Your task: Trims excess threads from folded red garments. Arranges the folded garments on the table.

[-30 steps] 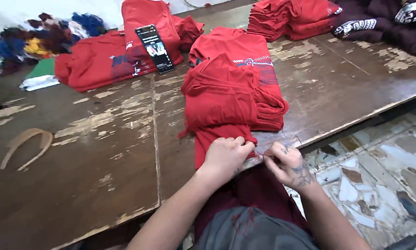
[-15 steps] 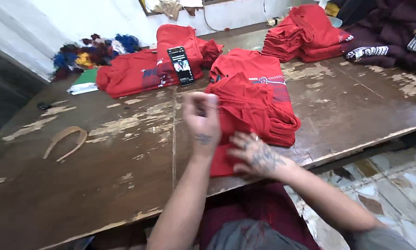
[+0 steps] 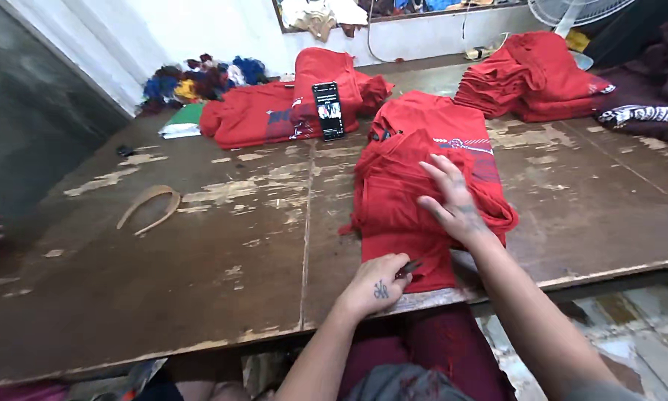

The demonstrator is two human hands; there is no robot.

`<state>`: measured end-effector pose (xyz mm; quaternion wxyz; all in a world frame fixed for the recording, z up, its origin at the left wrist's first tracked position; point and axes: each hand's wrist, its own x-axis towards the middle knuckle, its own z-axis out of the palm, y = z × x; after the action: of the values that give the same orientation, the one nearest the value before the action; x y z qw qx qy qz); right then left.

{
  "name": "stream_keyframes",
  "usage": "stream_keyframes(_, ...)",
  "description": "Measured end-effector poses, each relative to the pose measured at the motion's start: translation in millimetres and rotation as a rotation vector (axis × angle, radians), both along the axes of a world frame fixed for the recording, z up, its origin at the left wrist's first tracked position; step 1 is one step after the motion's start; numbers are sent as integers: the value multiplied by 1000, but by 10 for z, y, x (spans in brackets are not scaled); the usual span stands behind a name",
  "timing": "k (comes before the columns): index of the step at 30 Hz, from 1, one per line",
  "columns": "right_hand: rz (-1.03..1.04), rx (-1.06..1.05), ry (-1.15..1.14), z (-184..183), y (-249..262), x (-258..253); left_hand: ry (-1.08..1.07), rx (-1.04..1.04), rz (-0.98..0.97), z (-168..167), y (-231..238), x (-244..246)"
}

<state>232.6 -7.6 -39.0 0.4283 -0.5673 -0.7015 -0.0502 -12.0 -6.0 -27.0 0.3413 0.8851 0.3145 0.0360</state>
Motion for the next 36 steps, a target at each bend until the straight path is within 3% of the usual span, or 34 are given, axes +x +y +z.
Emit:
stream_keyframes(2, -14, 48, 89, -17, -525, -119, -87, -4, 58, -10, 31, -17)
stream_keyframes(6, 16, -321, -47, -302, -770, -449, -215, 232, 80, -20, 1, 154)
stream_keyframes(8, -86, -276, -84, -347, -735, -408, -267, 295, -11, 11, -54, 185)
stream_keyframes(13, -126, 32, -156, -284, -1088, 38, -300, 73, 40, 47, 117, -210)
stream_keyframes(16, 2, -159, -142, -165, -1024, -199, -310, 77, 62, 21, -10, -38)
stream_keyframes(18, 53, -284, -129, -138, -778, -415, -327, 201, 44, 31, -112, 170)
stream_keyframes(20, -19, -218, -98, -242, -582, -376, -344, 254, 46, 38, -118, 213)
stream_keyframes(23, -81, -57, -89, -272, -686, -133, -333, 143, 60, 83, 12, -78)
stream_keyframes(25, -11, -77, -115, -261, -855, -117, -222, 59, 10, 88, 77, -245)
stream_keyframes(28, 73, -168, -187, -465, -966, -184, 6, -51, -82, 120, 100, -93)
stream_keyframes(30, 72, -135, -190, -542, -1001, -164, -97, -124, 35, 68, 137, 92)
stream_keyframes(33, 35, -107, -160, -497, -1145, -78, -361, -183, 388, -145, 203, 285)
stream_keyframes(36, -18, -150, -128, -452, -1293, 30, -579, -22, 497, -143, 18, 384)
